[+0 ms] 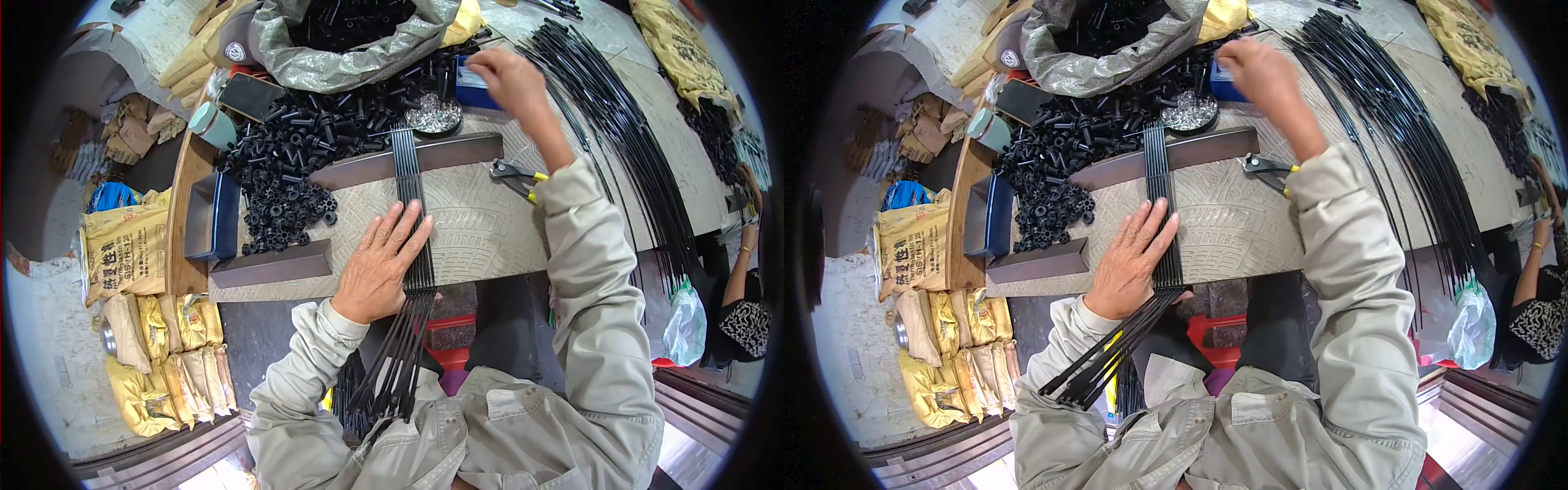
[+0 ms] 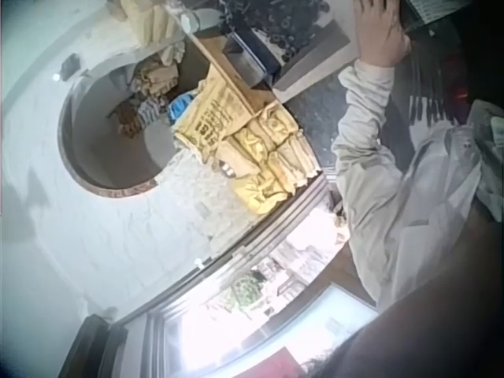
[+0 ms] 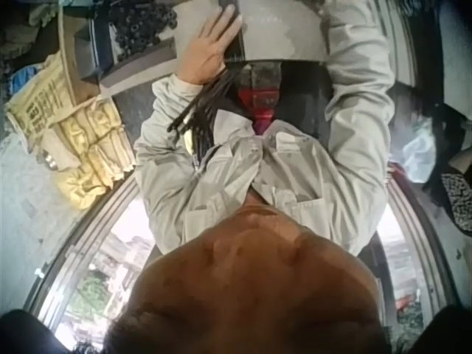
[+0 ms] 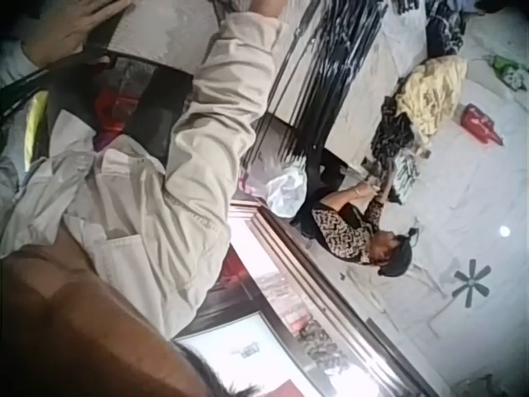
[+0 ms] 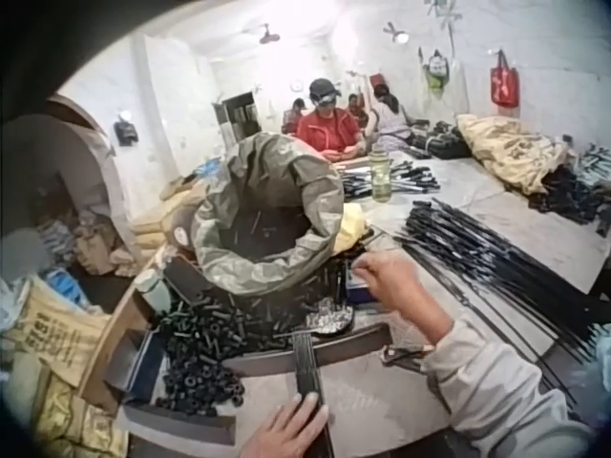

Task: Assembling wire-based mechanical components using pliers at a workbench.

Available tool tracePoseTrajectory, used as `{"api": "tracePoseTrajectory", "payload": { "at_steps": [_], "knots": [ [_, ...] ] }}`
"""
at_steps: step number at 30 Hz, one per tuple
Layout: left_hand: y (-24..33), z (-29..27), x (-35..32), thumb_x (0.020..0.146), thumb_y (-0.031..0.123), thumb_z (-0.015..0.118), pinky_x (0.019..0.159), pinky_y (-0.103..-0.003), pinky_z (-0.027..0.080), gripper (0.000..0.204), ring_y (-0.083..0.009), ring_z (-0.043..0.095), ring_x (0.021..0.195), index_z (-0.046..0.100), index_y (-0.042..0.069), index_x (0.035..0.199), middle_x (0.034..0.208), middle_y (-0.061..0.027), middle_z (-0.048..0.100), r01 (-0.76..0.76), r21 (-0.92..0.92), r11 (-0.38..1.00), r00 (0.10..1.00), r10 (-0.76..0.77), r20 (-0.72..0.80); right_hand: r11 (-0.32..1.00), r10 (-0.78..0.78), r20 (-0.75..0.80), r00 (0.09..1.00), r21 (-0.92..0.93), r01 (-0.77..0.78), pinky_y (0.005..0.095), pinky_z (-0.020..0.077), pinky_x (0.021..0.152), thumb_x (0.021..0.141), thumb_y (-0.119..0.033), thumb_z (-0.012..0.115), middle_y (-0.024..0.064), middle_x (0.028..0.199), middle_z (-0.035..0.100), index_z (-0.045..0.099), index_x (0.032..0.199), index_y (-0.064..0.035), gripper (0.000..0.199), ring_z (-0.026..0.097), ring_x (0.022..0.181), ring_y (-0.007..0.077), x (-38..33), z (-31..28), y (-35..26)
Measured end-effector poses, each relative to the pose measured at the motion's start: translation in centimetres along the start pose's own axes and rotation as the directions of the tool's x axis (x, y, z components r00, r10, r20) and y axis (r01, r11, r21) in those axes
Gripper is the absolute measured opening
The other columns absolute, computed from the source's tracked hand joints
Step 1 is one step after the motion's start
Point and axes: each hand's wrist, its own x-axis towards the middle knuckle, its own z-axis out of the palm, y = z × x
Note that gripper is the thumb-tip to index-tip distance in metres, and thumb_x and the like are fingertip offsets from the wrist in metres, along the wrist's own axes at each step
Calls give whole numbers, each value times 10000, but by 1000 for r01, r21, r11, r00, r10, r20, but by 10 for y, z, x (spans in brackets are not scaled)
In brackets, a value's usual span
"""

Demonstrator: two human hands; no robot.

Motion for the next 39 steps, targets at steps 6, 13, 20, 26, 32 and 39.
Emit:
{"api": "tracePoseTrajectory", "payload": {
  "at_steps": [6,13,20,26,32,39],
  "knots": [
    [11,3,-13,643,596,635,1014,-441,299,938,-336,292,1288,347,21,1325,1388,-147,325,18,-166,986,1000,-17,9,967,-19,438,899,-219,127,366,466,597,723,-138,584,88,753,627,627,733,-109,53,613,736,275,24,-3,30],
    [21,2,-17,653,630,600,1011,-425,306,929,-327,322,1274,369,16,1312,1371,-146,353,3,-157,988,1000,-1,13,958,-122,324,938,-207,196,392,473,663,706,-53,540,85,839,630,634,788,-118,141,602,823,285,23,-3,40],
    [22,7,-19,658,635,589,1008,-425,308,926,-333,327,1272,375,8,1305,1367,-151,358,31,-121,992,999,-34,-28,938,-307,277,911,248,241,386,476,664,774,-75,547,55,865,613,647,857,-126,140,608,788,272,-37,-1,-48],
    [22,7,-18,650,619,611,1005,-439,310,927,-347,326,1269,373,10,1307,1364,-153,361,28,-139,990,999,-31,-20,957,-257,377,890,230,179,396,468,611,779,-92,560,95,816,602,663,857,-136,137,614,737,297,-46,0,-50],
    [24,7,-17,641,614,625,1007,-448,309,932,-351,324,1270,370,17,1310,1362,-154,364,41,-143,989,999,-43,-12,966,-245,366,898,170,195,396,478,606,750,-56,554,119,828,605,668,865,-137,181,616,731,304,-47,-4,-51],
    [24,7,-16,646,610,628,1008,-449,308,931,-356,316,1274,366,18,1315,1365,-156,360,50,-146,988,999,-50,7,957,-284,332,900,159,243,368,451,564,764,-94,597,74,732,589,685,858,-116,130,604,667,259,-48,5,-51]
  ]
}}
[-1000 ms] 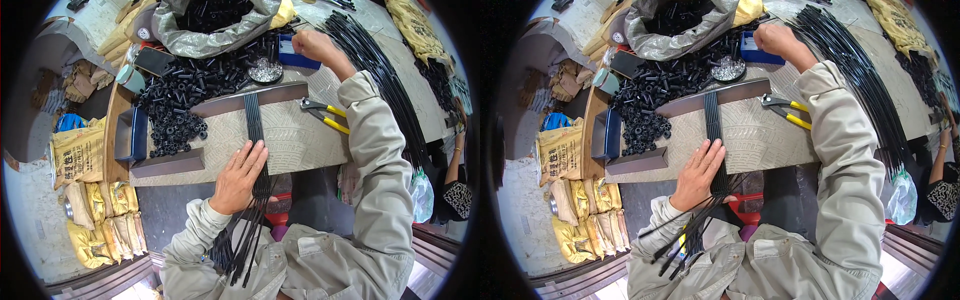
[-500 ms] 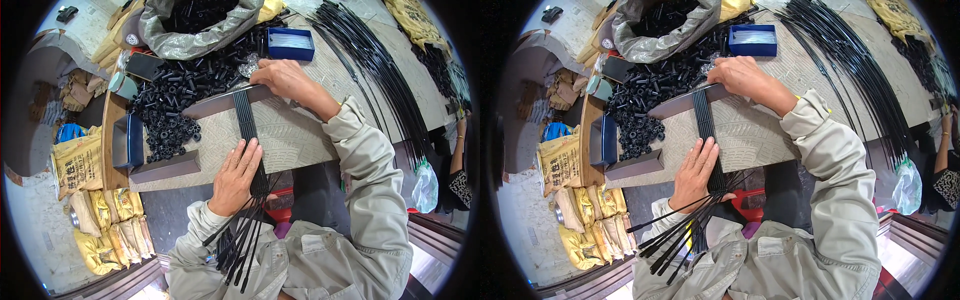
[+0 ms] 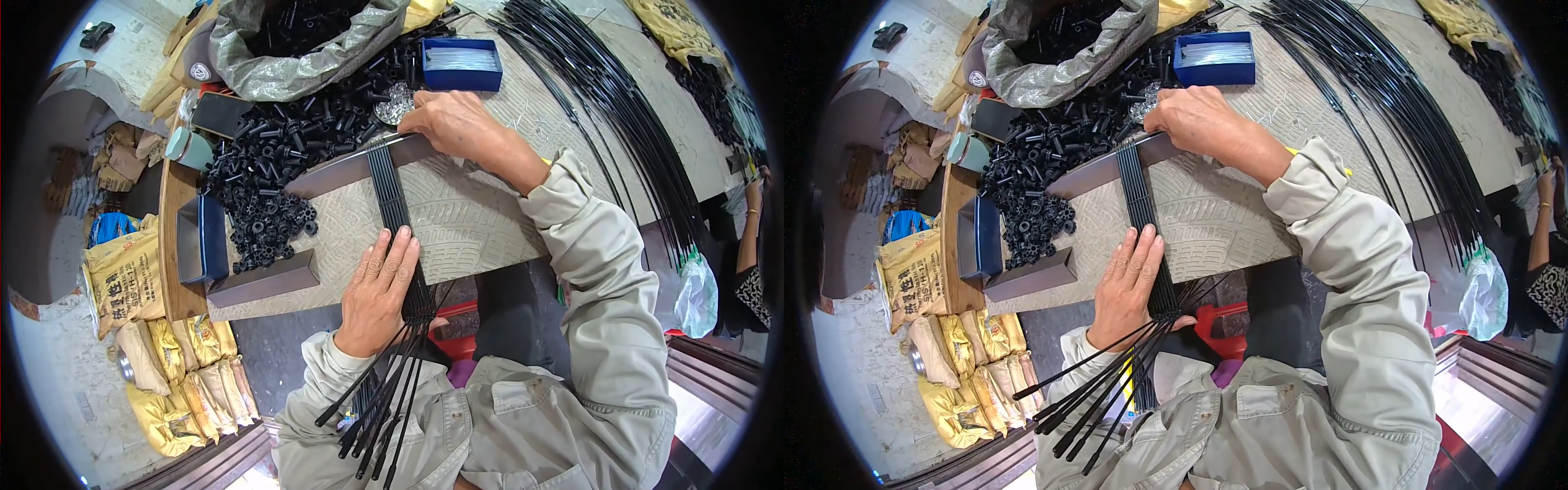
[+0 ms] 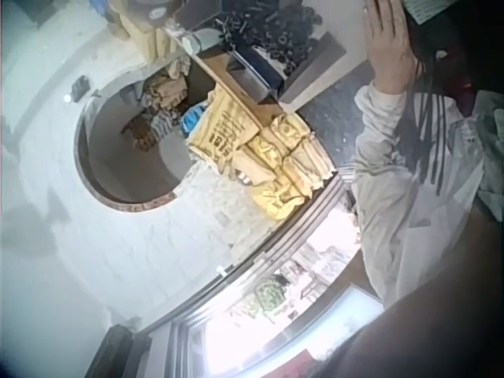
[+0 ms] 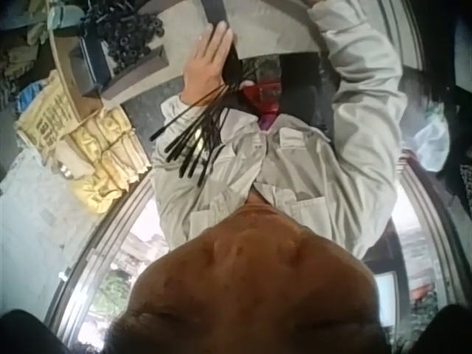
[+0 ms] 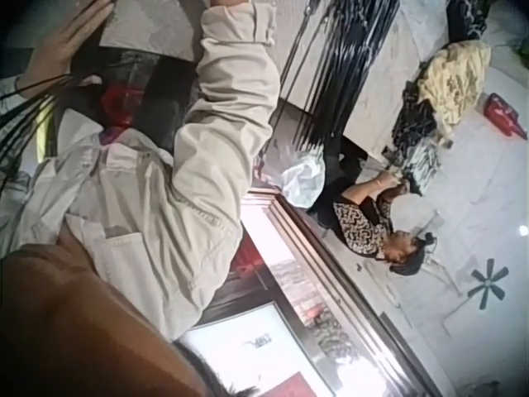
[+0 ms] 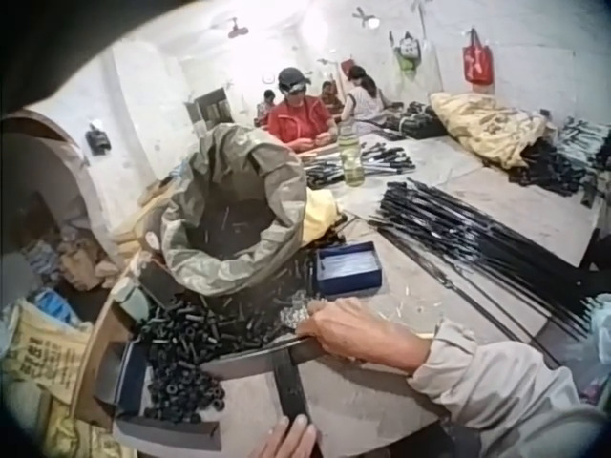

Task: Assembling wire-based mechanical components using pliers at a workbench.

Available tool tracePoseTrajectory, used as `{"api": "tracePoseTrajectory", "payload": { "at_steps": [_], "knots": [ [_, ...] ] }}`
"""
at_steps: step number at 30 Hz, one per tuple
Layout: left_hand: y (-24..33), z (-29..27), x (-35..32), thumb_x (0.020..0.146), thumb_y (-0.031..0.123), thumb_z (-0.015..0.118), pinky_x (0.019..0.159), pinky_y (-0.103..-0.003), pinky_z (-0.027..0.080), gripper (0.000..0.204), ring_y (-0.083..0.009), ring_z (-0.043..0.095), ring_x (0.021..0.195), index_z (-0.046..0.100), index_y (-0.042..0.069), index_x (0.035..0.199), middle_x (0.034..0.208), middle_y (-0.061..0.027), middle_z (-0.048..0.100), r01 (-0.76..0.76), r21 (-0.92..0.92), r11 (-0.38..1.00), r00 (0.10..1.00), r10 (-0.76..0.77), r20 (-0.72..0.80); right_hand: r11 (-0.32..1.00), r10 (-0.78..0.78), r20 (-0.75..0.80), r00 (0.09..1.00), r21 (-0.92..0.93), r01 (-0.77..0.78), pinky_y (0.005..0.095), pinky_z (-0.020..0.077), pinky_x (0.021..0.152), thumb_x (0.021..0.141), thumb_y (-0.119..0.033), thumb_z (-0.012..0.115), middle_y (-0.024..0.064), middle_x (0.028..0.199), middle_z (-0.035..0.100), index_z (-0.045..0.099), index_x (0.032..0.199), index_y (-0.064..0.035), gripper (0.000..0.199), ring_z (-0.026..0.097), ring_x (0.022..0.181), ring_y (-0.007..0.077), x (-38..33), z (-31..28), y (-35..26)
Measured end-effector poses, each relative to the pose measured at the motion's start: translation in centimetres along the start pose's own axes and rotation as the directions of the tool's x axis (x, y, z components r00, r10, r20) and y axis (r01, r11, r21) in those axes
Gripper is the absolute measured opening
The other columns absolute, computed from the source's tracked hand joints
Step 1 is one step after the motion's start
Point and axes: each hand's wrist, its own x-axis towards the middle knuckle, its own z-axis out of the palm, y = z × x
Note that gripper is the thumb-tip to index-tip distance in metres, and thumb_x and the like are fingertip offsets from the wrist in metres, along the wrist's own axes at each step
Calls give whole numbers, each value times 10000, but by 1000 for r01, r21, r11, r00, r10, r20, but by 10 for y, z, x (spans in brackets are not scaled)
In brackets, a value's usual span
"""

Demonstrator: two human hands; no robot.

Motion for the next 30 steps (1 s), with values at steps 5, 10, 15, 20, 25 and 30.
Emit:
{"api": "tracePoseTrajectory", "payload": {
  "at_steps": [5,10,15,20,25,30],
  "knots": [
    [0,0,-1,642,610,633,1007,-446,309,936,-356,308,1280,365,18,1316,1370,-158,353,-2,1,1000,1000,2,2,996,31,13,999,-89,-30,350,454,551,765,-109,606,70,742,601,692,849,-136,123,610,653,246,1,0,-2],
    [-1,0,0,642,610,634,1005,-446,311,938,-355,302,1283,364,19,1318,1373,-157,350,-3,-4,1000,1000,3,-3,996,19,9,1000,-87,-19,353,451,540,764,-114,609,66,751,608,691,861,-140,130,613,650,246,0,-5,-1],
    [-1,1,0,637,607,641,1008,-445,307,946,-351,297,1287,357,20,1323,1378,-157,343,1,-3,1000,1000,-1,6,997,27,9,1000,-79,-27,352,448,531,771,-108,599,66,733,597,688,856,-145,128,609,637,244,-1,-5,-1],
    [-1,1,0,631,610,644,1009,-444,306,955,-353,299,1286,356,18,1324,1378,-157,342,-5,5,1000,1000,5,4,994,-17,-1,1000,-105,16,343,446,521,774,-109,595,63,726,594,687,842,-142,119,607,629,237,0,-2,0],
    [-1,2,0,626,607,649,1009,-444,306,960,-358,305,1281,356,16,1323,1376,-160,345,-6,19,1000,1000,7,-11,995,-21,-4,1000,-102,20,346,445,521,778,-118,593,59,732,588,687,841,-147,117,606,621,234,-1,-2,-1],
    [-1,2,1,627,606,651,1007,-445,309,957,-360,305,1281,359,15,1321,1375,-165,344,-19,-2,1000,1000,19,-9,995,-62,-48,997,-78,58,341,439,515,776,-107,592,56,733,582,686,838,-147,120,602,610,232,-1,3,2]
  ]
}}
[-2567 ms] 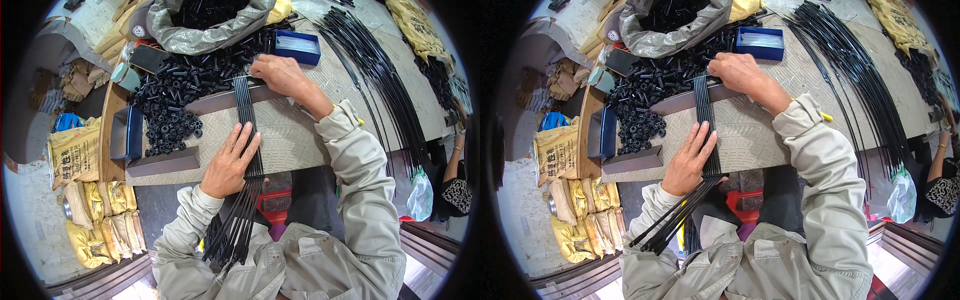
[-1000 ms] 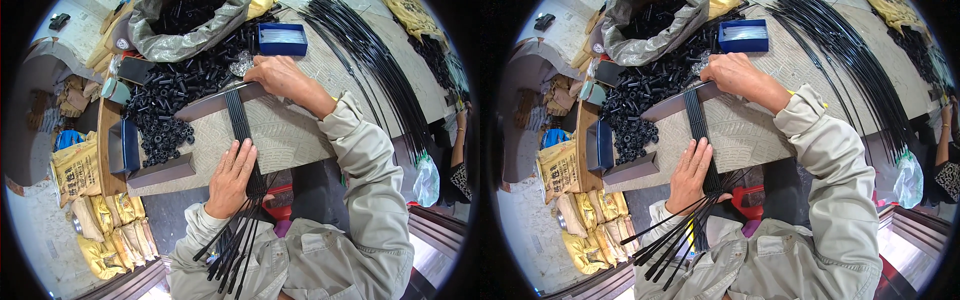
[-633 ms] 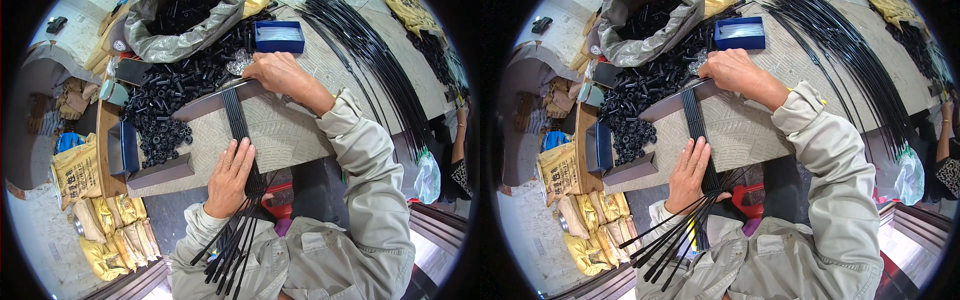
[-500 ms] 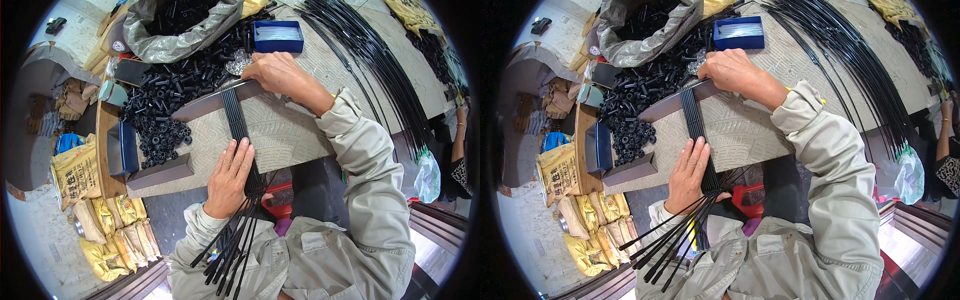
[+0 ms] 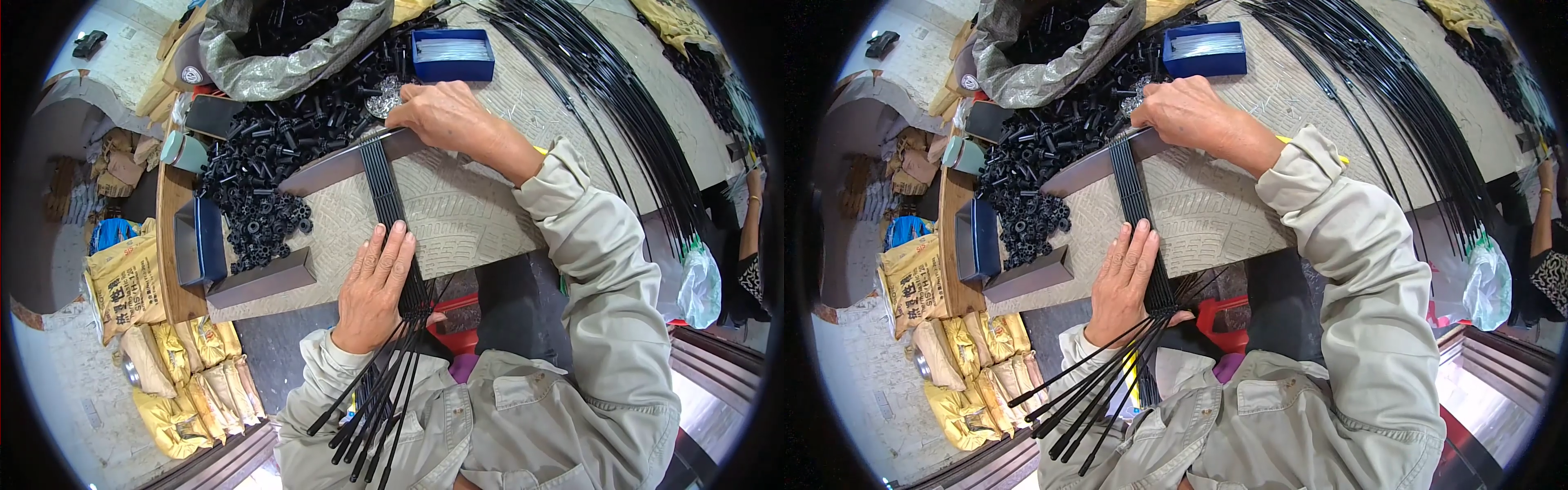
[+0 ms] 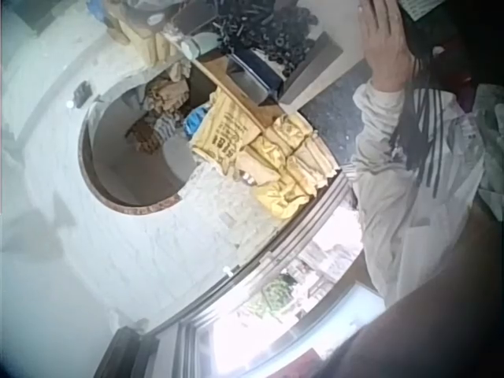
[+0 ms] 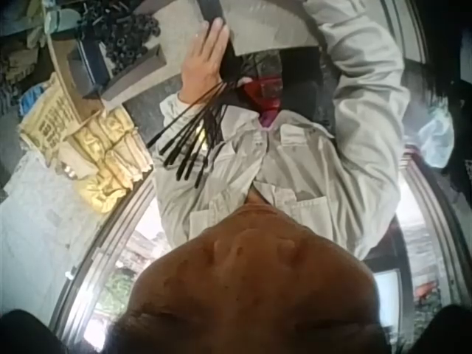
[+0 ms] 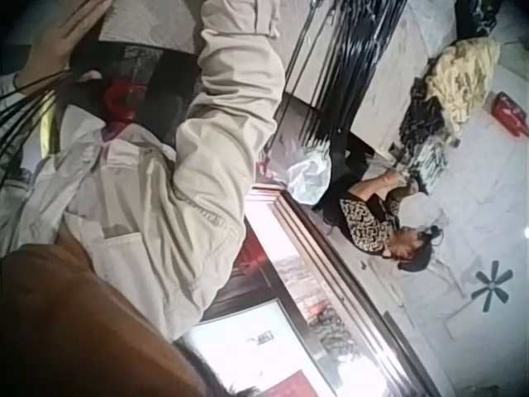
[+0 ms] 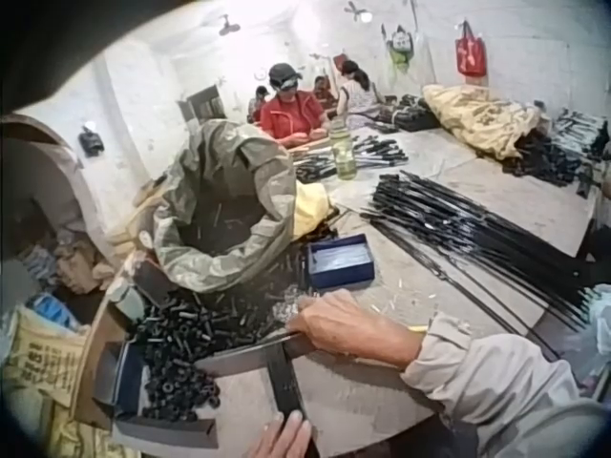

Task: Assembling wire-based mechanical components using pliers at a workbench.

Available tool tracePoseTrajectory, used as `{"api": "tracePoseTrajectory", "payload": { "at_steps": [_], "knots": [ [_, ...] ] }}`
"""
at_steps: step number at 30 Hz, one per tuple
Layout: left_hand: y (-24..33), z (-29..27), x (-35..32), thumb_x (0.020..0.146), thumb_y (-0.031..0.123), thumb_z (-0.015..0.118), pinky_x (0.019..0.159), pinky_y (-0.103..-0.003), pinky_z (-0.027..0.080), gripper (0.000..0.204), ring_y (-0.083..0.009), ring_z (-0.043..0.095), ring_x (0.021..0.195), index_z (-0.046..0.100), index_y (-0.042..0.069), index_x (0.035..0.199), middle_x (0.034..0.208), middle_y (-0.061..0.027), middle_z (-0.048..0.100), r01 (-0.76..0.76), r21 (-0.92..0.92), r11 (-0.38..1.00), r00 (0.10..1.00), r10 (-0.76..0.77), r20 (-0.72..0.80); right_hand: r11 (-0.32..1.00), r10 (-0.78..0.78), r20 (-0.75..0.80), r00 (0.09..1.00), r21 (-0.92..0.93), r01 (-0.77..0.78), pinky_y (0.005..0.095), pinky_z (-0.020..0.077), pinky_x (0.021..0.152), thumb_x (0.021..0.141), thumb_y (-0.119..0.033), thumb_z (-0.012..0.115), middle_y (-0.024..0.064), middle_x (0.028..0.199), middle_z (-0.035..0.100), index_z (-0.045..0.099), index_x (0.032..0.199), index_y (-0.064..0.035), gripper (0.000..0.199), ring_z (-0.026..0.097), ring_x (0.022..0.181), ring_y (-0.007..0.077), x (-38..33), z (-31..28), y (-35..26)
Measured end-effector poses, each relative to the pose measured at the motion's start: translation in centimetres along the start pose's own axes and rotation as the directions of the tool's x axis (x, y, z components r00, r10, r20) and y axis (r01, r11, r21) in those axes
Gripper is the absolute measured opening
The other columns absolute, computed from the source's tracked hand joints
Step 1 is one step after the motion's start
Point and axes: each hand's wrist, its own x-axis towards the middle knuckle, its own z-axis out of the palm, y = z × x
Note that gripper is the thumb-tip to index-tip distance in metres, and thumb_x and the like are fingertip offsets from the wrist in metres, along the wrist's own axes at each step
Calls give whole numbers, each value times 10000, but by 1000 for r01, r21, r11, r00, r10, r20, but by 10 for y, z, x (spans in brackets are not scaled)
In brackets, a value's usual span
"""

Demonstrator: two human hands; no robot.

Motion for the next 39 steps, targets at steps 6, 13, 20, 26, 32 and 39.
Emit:
{"api": "tracePoseTrajectory", "payload": {
  "at_steps": [6,13,20,26,32,39],
  "knots": [
    [-1,-1,-2,638,613,635,1009,-442,307,941,-358,298,1285,369,19,1317,1377,-164,341,2,22,1000,1000,-3,13,999,14,64,998,28,-16,367,461,537,700,-61,568,85,802,617,674,795,-145,166,625,675,268,7,0,-2],
    [-2,1,-2,647,618,623,1014,-437,300,932,-354,294,1288,372,21,1317,1378,-159,342,-4,25,1000,1000,4,12,997,27,90,996,67,-33,360,463,557,722,-58,569,79,839,629,656,805,-114,133,629,705,257,11,3,-5],
    [-2,0,-2,640,632,617,1011,-440,304,936,-353,295,1288,380,25,1313,1376,-157,346,-2,23,1000,1000,2,7,999,-44,50,998,31,42,364,466,549,723,-53,570,90,811,630,647,807,-108,127,633,701,256,10,1,-6],
    [-2,1,-2,635,635,618,1008,-444,307,943,-353,298,1286,378,26,1314,1374,-159,347,-3,29,1000,1000,2,13,995,-94,-2,996,-26,93,363,475,552,725,-53,568,86,774,625,615,834,-85,123,633,701,257,11,12,-10],
    [-1,2,0,631,630,621,1006,-446,308,945,-355,303,1283,375,26,1316,1375,-160,345,0,18,1000,1000,0,17,987,-145,-127,981,49,152,372,487,605,759,-107,565,90,787,615,590,914,-89,158,627,749,259,11,17,-11],
    [0,1,1,626,630,623,1004,-440,310,941,-356,325,1269,389,24,1307,1366,-160,361,-9,25,1000,1000,9,-15,1000,-13,29,999,-26,14,373,476,719,747,-144,558,67,861,591,635,758,-83,99,581,852,255,8,8,13]
  ]
}}
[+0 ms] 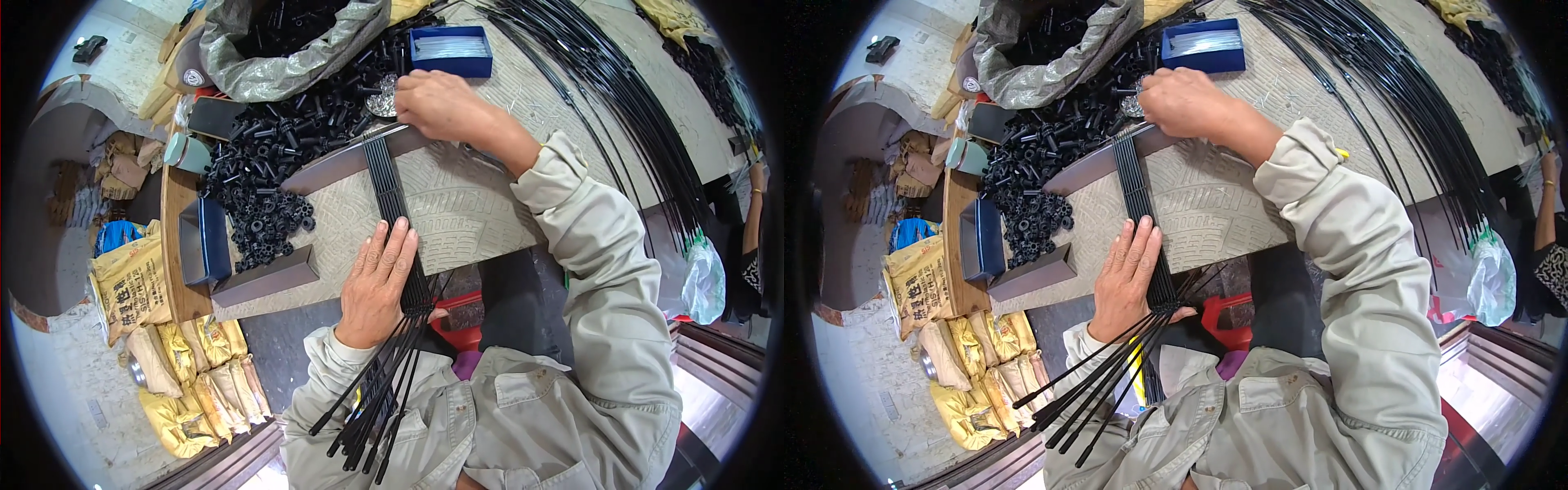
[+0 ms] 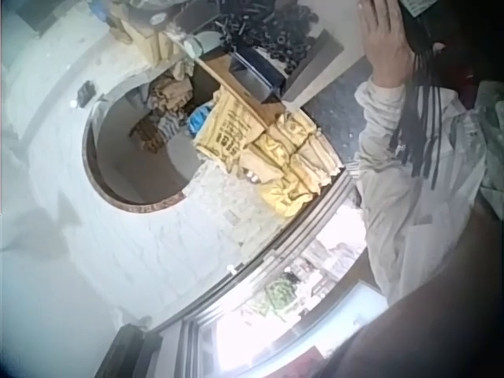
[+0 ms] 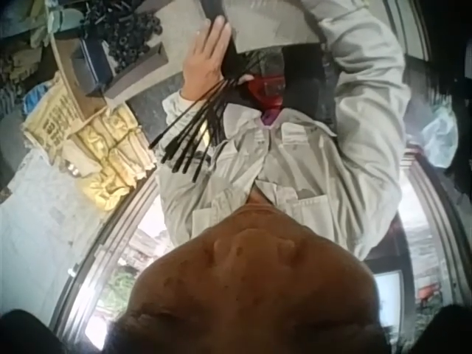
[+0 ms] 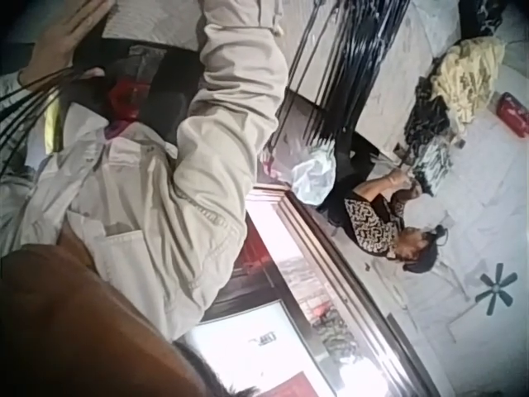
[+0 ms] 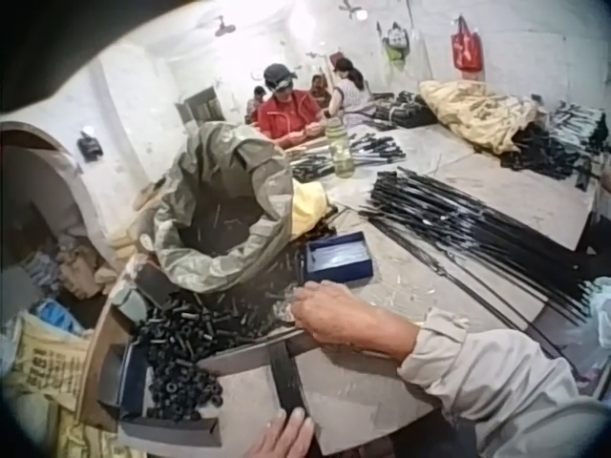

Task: Assembling wire-based mechanical components using pliers at a workbench.

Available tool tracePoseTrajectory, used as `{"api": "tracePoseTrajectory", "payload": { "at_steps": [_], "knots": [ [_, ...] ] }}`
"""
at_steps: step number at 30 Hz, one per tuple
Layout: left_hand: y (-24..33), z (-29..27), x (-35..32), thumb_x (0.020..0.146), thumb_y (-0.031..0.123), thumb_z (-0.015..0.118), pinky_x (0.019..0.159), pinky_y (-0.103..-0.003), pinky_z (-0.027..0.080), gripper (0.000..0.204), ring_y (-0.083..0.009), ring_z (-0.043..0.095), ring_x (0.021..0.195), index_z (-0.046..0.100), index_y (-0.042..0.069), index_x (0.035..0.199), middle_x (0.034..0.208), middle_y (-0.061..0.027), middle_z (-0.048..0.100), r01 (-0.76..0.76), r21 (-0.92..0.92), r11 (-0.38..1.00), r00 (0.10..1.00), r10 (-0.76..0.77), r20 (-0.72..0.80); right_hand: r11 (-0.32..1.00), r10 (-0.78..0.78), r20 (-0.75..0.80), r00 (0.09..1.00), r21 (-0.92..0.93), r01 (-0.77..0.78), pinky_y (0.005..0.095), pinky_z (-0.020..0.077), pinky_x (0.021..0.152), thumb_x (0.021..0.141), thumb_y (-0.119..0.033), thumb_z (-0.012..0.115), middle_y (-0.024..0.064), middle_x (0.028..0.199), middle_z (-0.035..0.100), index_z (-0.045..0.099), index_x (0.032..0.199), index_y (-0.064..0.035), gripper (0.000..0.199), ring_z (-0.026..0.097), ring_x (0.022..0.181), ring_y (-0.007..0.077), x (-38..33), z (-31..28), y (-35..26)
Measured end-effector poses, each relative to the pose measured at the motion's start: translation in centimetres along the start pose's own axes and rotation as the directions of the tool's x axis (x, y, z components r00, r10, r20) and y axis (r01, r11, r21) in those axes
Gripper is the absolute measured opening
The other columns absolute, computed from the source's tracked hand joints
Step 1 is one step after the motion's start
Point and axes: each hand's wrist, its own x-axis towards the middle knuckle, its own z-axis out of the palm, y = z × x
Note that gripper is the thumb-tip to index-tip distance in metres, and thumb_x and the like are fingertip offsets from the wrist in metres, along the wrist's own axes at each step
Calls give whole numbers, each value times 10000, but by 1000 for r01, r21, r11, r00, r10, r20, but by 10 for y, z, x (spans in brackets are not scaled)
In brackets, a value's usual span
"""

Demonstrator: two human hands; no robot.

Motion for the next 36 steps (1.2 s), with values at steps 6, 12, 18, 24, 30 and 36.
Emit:
{"api": "tracePoseTrajectory", "payload": {
  "at_steps": [6,12,18,24,30,36],
  "knots": [
    [-2,2,-1,695,577,591,978,-418,353,822,-345,352,1252,423,27,1282,1343,-126,400,-37,91,995,996,44,-75,998,34,-223,974,49,-24,365,473,730,759,-150,557,60,870,586,657,855,-131,140,574,884,259,9,-7,27],
    [-5,9,3,755,442,559,973,-388,373,672,-321,363,1250,420,63,1292,1351,-93,396,-8,102,995,987,24,-158,913,384,108,917,-196,-359,385,482,606,719,-165,589,89,726,621,659,735,-112,89,613,739,286,25,-48,82],
    [-10,14,4,746,65,498,986,-379,372,549,-308,369,1248,420,66,1289,1357,-82,391,-28,153,988,983,56,-178,930,236,174,956,-326,-170,421,493,647,738,-161,536,154,776,638,636,718,-56,147,618,763,336,40,-41,97],
    [-11,15,0,735,67,512,994,-379,364,573,-312,370,1243,406,70,1297,1367,-86,373,-30,154,988,977,62,-203,903,290,171,942,-375,-210,400,494,603,697,-130,552,126,748,631,639,721,-107,93,615,723,316,40,-32,98],
    [-10,17,-7,696,179,601,997,-385,360,653,-315,356,1248,391,71,1305,1378,-82,354,-40,160,986,976,73,-203,944,199,82,976,-283,-169,399,481,629,742,-110,523,119,756,613,598,705,-86,87,603,753,313,30,-40,96],
    [-10,24,-6,631,513,665,1006,-427,315,849,-322,320,1272,387,95,1316,1380,-93,356,-48,99,994,967,71,-245,866,356,-176,918,432,-253,335,493,616,869,-78,457,126,779,608,497,905,-36,68,626,662,235,1,-68,42]
  ]
}}
